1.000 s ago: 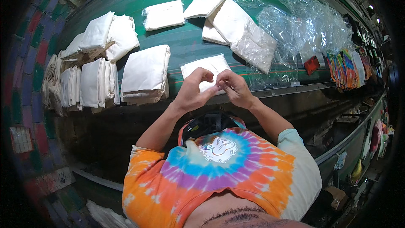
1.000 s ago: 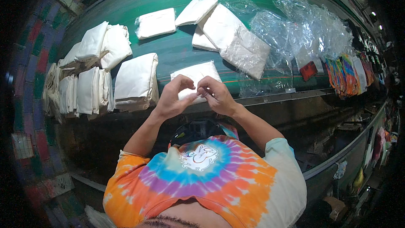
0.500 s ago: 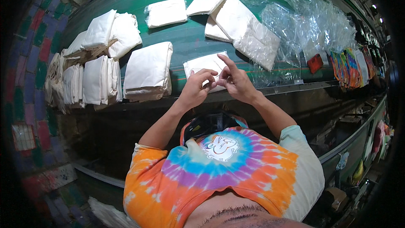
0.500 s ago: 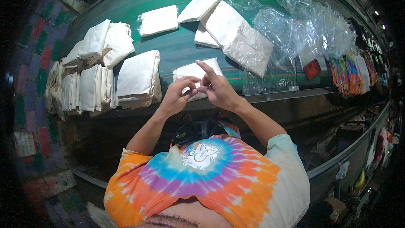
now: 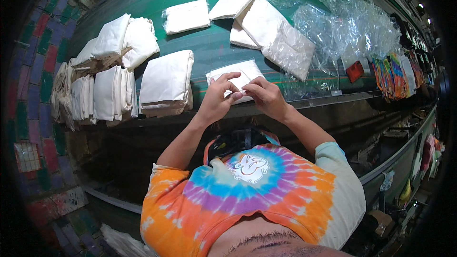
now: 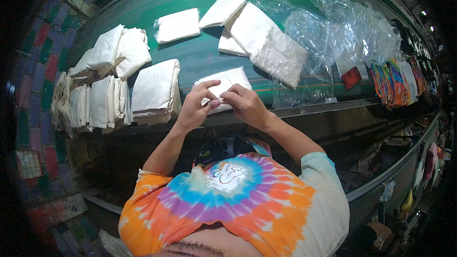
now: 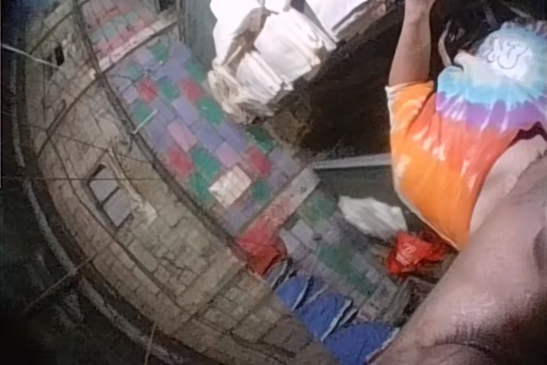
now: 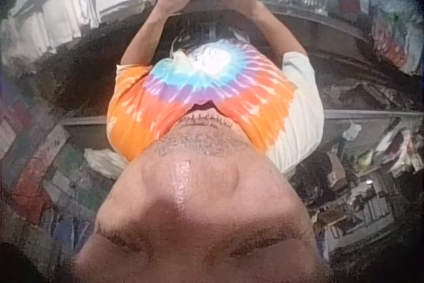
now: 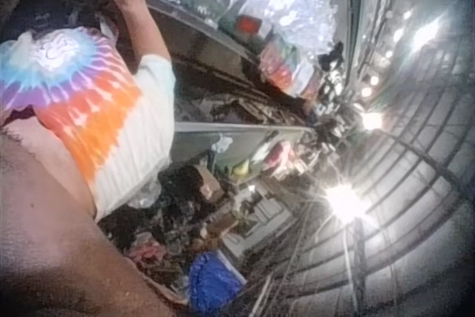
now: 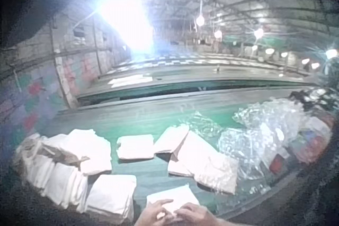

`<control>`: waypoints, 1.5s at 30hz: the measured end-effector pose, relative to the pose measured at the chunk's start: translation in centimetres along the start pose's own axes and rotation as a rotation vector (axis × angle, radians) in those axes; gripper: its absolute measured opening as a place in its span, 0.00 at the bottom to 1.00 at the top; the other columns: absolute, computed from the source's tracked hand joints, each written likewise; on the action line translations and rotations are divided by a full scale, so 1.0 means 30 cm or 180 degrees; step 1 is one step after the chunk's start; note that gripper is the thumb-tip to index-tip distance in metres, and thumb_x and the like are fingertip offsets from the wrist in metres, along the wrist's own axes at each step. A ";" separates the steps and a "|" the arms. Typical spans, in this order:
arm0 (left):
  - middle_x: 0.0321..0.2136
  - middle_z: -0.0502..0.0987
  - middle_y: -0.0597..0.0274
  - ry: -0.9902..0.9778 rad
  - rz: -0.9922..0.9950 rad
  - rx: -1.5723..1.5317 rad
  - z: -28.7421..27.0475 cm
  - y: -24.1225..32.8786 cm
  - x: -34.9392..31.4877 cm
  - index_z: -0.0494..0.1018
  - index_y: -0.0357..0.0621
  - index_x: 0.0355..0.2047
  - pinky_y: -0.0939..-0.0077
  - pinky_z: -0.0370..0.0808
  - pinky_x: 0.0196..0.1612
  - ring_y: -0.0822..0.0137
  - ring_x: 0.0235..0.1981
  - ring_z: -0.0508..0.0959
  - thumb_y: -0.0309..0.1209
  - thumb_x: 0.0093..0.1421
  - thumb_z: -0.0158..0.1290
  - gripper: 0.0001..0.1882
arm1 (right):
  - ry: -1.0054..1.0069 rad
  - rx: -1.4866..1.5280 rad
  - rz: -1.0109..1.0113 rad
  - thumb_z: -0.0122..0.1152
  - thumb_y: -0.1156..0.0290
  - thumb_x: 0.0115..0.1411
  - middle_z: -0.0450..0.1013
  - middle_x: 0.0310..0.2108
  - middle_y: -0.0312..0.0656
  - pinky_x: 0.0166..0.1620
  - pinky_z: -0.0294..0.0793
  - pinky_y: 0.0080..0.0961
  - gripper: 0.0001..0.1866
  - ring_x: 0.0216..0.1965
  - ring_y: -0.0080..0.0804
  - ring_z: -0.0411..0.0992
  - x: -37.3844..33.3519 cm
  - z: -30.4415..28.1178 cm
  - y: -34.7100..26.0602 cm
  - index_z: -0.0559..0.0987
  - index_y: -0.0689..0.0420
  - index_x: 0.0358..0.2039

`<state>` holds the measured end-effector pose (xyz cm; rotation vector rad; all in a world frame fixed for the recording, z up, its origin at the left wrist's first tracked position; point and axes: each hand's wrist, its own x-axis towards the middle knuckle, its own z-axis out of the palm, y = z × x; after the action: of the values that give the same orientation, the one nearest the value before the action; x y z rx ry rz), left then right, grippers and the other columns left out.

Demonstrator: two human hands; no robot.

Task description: The person places folded white textile bundles into clear plastic bags on a conveyor belt, seals each bag, and stacks the packaged items. The person handles the bundles one at a time and arranges them in neat stacks on the belt.

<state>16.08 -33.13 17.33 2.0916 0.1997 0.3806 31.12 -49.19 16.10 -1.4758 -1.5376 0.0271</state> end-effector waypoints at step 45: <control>0.25 0.81 0.57 0.1064 0.0022 -0.0260 -0.011 0.048 0.231 0.78 0.35 0.35 0.77 0.74 0.32 0.73 0.27 0.77 0.28 0.67 0.58 0.07 | -0.1633 -0.1352 0.0931 0.58 0.65 0.64 0.78 0.27 0.52 0.39 0.79 0.48 0.10 0.33 0.54 0.79 0.118 -0.092 0.080 0.79 0.59 0.36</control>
<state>22.44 -31.59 20.02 1.9388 0.3673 0.7308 35.36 -47.38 18.24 -2.1477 -1.7853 0.2862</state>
